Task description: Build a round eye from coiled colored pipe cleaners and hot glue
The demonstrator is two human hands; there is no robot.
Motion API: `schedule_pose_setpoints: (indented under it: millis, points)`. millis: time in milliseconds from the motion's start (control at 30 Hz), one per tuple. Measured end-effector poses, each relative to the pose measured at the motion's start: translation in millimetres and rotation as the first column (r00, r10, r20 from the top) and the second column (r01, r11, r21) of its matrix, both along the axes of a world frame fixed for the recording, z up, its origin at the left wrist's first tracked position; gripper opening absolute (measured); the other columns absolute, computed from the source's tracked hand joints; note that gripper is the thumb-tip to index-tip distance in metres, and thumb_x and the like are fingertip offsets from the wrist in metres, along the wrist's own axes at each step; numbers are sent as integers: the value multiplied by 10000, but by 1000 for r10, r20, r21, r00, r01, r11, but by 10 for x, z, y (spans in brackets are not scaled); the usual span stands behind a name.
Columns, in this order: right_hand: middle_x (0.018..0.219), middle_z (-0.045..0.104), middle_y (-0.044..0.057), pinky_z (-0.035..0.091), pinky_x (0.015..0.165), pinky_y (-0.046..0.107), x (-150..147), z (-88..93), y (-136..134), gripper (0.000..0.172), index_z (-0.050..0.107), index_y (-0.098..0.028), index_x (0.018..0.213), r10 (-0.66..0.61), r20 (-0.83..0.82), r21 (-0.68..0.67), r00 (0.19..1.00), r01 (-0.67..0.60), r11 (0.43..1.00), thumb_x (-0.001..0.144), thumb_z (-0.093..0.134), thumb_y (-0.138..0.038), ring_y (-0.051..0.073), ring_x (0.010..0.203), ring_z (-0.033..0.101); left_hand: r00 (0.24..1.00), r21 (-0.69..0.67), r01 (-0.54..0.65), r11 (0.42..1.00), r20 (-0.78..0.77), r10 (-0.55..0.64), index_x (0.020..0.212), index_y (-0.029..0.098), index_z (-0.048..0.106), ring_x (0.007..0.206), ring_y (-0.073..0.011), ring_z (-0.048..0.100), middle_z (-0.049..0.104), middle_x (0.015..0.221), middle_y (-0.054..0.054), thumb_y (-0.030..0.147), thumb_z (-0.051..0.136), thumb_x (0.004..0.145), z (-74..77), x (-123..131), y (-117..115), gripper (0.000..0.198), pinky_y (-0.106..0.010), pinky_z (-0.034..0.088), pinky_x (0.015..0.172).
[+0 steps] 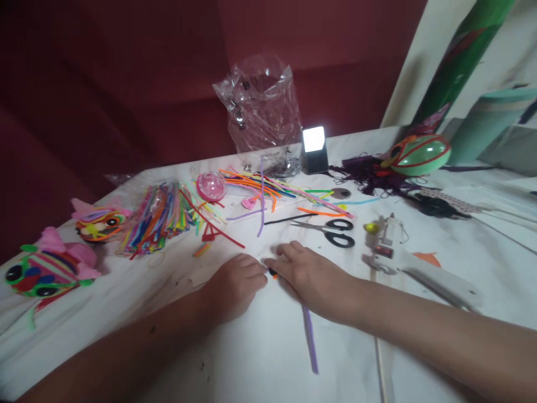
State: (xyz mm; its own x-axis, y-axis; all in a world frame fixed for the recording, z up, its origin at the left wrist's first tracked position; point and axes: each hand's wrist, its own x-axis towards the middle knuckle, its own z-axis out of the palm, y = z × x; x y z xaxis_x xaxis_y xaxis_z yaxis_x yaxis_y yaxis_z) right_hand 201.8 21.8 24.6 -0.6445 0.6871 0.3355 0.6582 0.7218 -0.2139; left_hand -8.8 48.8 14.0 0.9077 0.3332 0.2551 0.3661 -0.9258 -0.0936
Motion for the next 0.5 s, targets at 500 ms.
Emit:
schedule_pose_setpoints:
  millis: [500]
  points:
    - [974, 698, 108, 555, 710, 491, -2, -687, 215, 198, 687, -379, 934, 20, -64, 273, 998, -2, 962, 779, 567, -352, 316, 869, 644, 980, 32, -193, 981, 54, 191, 794, 138, 579, 680, -165, 588, 644, 726, -39, 165, 508, 747, -63, 55, -129, 90, -296, 420, 613]
